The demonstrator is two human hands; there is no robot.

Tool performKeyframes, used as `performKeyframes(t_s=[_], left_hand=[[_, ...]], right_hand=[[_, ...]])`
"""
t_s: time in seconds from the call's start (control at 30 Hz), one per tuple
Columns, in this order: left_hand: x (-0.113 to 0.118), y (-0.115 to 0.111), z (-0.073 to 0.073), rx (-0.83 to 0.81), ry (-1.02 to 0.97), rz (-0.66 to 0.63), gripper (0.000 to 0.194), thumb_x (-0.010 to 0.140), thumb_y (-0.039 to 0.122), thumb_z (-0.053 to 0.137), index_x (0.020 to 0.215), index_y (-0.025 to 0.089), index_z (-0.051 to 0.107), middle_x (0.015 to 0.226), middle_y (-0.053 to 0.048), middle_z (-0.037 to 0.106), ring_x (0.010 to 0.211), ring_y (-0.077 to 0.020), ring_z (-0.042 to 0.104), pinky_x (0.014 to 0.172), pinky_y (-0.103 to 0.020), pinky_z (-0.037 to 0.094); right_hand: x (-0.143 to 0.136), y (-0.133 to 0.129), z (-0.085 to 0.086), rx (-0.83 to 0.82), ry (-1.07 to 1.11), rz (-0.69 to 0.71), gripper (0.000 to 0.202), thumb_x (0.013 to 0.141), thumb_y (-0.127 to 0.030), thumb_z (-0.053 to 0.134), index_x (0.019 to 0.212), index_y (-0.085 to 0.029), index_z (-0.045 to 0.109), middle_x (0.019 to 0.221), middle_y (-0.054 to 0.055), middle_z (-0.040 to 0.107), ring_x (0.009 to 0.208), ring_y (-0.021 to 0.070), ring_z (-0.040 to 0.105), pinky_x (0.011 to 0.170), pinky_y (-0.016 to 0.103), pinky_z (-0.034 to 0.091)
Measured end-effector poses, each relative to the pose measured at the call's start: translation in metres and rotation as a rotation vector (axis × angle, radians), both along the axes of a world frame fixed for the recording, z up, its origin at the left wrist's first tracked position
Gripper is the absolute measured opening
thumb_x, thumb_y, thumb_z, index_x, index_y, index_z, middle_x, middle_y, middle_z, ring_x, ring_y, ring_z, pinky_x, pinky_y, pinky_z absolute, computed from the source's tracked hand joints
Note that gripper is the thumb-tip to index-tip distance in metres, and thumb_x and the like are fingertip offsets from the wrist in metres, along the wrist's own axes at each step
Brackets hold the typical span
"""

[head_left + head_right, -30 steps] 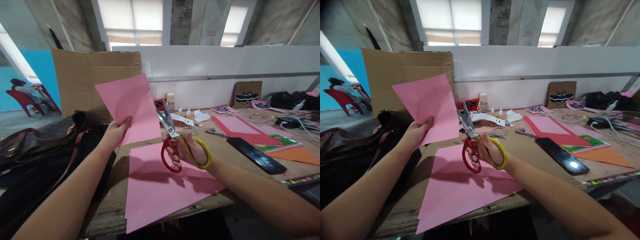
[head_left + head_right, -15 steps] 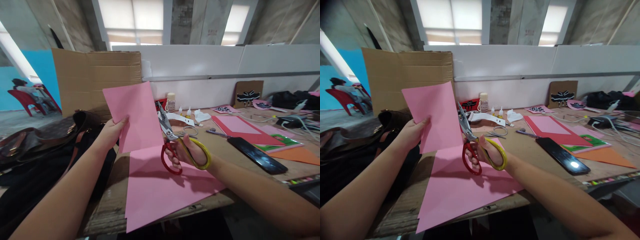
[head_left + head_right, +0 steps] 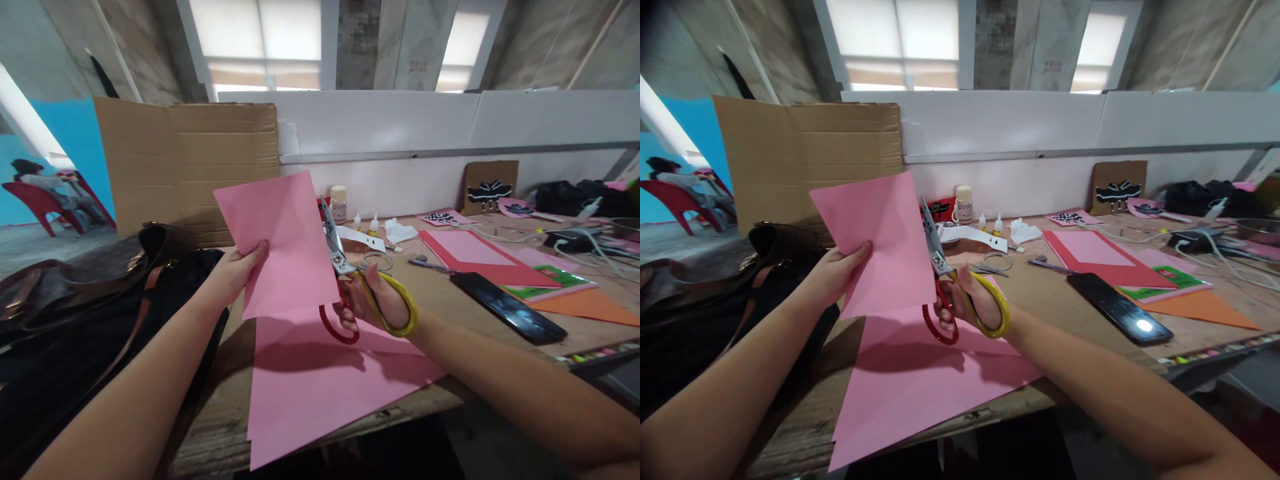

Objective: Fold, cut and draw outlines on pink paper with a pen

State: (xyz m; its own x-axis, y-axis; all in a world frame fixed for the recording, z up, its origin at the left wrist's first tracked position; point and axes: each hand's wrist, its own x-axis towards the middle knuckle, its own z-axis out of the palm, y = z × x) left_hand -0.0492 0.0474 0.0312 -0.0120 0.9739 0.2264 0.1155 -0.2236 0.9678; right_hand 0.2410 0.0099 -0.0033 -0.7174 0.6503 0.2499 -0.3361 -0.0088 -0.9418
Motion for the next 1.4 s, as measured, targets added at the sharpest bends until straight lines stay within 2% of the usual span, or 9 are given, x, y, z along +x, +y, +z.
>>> performKeyframes(t_s=[0.23,0.53,0.77,1.03,1.23,1.4], left_hand=[[-0.01,0.005,-0.001,0.017,-0.018,0.024,0.037,0.104,0.044,0.071,0.129,0.017,0.069,0.131,-0.01,0.071,0.113,-0.027,0.072,0.097,-0.049,0.063],[-0.014,0.004,0.005,-0.047,-0.005,0.042,0.036,0.105,0.043,0.071,0.13,0.017,0.069,0.129,-0.01,0.071,0.109,-0.0253,0.072,0.093,-0.046,0.064],[-0.005,-0.001,0.0,-0.091,0.089,-0.041,0.034,0.103,0.04,0.073,0.128,0.017,0.07,0.131,-0.009,0.071,0.112,-0.0271,0.072,0.095,-0.047,0.064],[0.0,0.004,-0.009,-0.105,0.048,-0.109,0.037,0.104,0.043,0.071,0.131,0.018,0.069,0.133,-0.01,0.07,0.113,-0.0271,0.071,0.097,-0.048,0.063],[-0.008,0.005,-0.005,-0.143,0.018,-0.129,0.036,0.104,0.042,0.071,0.131,0.018,0.069,0.132,-0.01,0.071,0.111,-0.0261,0.072,0.095,-0.047,0.064],[-0.013,0.006,0.002,-0.156,-0.037,-0.124,0.036,0.105,0.044,0.07,0.131,0.018,0.068,0.13,-0.011,0.071,0.109,-0.0248,0.072,0.093,-0.046,0.064]], right_hand=[[0.002,0.002,0.003,0.029,-0.006,0.011,0.079,0.083,-0.101,0.047,0.092,-0.023,0.054,0.077,-0.001,0.052,0.055,0.0135,0.045,0.05,0.029,0.044],[0.003,-0.002,0.007,0.045,-0.033,0.017,0.077,0.086,-0.099,0.047,0.09,-0.022,0.056,0.082,-0.002,0.049,0.056,0.0119,0.042,0.05,0.027,0.043],[0.004,0.001,0.005,0.05,-0.032,-0.022,0.081,0.087,-0.1,0.042,0.088,-0.021,0.057,0.074,-0.001,0.051,0.053,0.0123,0.043,0.049,0.028,0.043],[0.005,0.001,0.007,0.044,0.008,-0.089,0.085,0.087,-0.102,0.037,0.087,-0.02,0.059,0.074,-0.002,0.05,0.053,0.0122,0.046,0.049,0.03,0.047],[0.01,-0.002,0.016,0.048,-0.018,-0.076,0.083,0.085,-0.101,0.044,0.088,-0.02,0.059,0.081,-0.002,0.051,0.053,0.0108,0.046,0.049,0.03,0.048],[0.011,0.001,0.014,0.013,-0.028,-0.015,0.081,0.083,-0.102,0.048,0.089,-0.021,0.056,0.076,-0.003,0.051,0.052,0.0113,0.045,0.05,0.03,0.048]])
